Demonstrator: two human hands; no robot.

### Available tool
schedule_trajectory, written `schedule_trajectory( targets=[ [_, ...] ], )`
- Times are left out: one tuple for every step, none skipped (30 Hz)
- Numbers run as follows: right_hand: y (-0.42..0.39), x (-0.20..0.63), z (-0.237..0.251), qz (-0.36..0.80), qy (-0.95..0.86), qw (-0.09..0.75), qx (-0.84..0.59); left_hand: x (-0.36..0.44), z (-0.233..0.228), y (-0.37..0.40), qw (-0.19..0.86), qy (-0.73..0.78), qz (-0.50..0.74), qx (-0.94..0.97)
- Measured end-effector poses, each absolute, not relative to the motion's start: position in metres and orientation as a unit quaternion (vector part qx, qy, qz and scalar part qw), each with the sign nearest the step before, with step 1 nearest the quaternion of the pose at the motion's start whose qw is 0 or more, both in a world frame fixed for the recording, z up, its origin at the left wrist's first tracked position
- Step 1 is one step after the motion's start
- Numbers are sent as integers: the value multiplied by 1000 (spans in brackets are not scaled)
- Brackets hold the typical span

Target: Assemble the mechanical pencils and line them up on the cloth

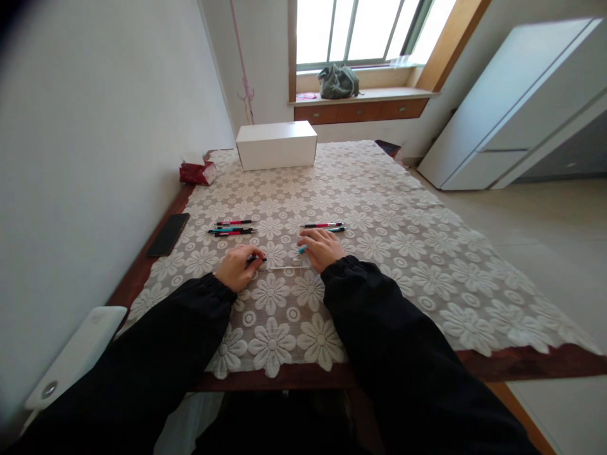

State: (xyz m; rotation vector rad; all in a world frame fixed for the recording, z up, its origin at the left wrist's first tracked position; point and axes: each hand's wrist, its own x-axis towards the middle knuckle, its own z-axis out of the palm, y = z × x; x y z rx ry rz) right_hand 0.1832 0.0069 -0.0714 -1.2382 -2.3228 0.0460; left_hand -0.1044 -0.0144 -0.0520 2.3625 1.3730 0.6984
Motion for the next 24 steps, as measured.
schedule_trajectory(
  targets=[
    [8,185,-72,18,-850,245,-466,-104,-52,-15,157,482,243,827],
    [9,186,-73,19,-849,235,-474,-104,-51,-15,154,483,239,828],
    [10,187,-73,21,-848,224,-479,-104,-51,-15,150,486,235,828],
    [11,188,-74,22,-849,213,-482,-104,-51,-16,147,487,233,829],
    [11,188,-74,22,-851,206,-483,-104,-50,-16,147,487,233,829],
    [11,188,-74,21,-852,201,-483,-105,-51,-15,151,483,236,829],
    [11,188,-74,19,-853,199,-482,-105,-51,-15,156,477,242,830],
    [11,187,-74,17,-854,200,-480,-105,-52,-14,163,469,249,832],
    [10,186,-73,14,-854,206,-477,-105,-53,-13,169,461,255,833],
    [9,185,-71,11,-854,215,-474,-105,-54,-13,174,453,260,835],
    [8,184,-69,7,-854,227,-468,-105,-55,-12,175,448,263,836],
    [7,183,-67,5,-855,240,-460,-105,-55,-12,175,445,267,837],
    [5,182,-64,4,-858,250,-449,-105,-56,-12,173,444,270,837],
    [3,181,-61,5,-862,256,-437,-105,-56,-12,171,444,274,836],
    [1,180,-58,7,-868,257,-425,-105,-55,-13,167,445,278,835],
    [-1,178,-55,10,-875,253,-412,-105,-54,-14,162,446,281,834],
    [-3,177,-53,13,-882,247,-402,-105,-53,-15,156,448,281,834],
    [-5,176,-52,16,-888,239,-392,-105,-51,-17,150,451,277,835],
    [-6,175,-51,18,-893,231,-385,-105,-49,-18,144,452,270,838],
    [-7,174,-51,20,-898,222,-380,-105,-46,-20,137,453,260,842],
    [-8,173,-51,24,-901,212,-377,-104,-44,-21,130,453,248,846],
    [-8,173,-52,27,-903,202,-377,-104,-42,-23,124,453,237,851],
    [-8,173,-53,29,-905,193,-379,-104,-40,-24,120,451,225,855],
    [-7,173,-53,30,-906,184,-381,-104,-38,-25,117,450,216,859]
  ],
)
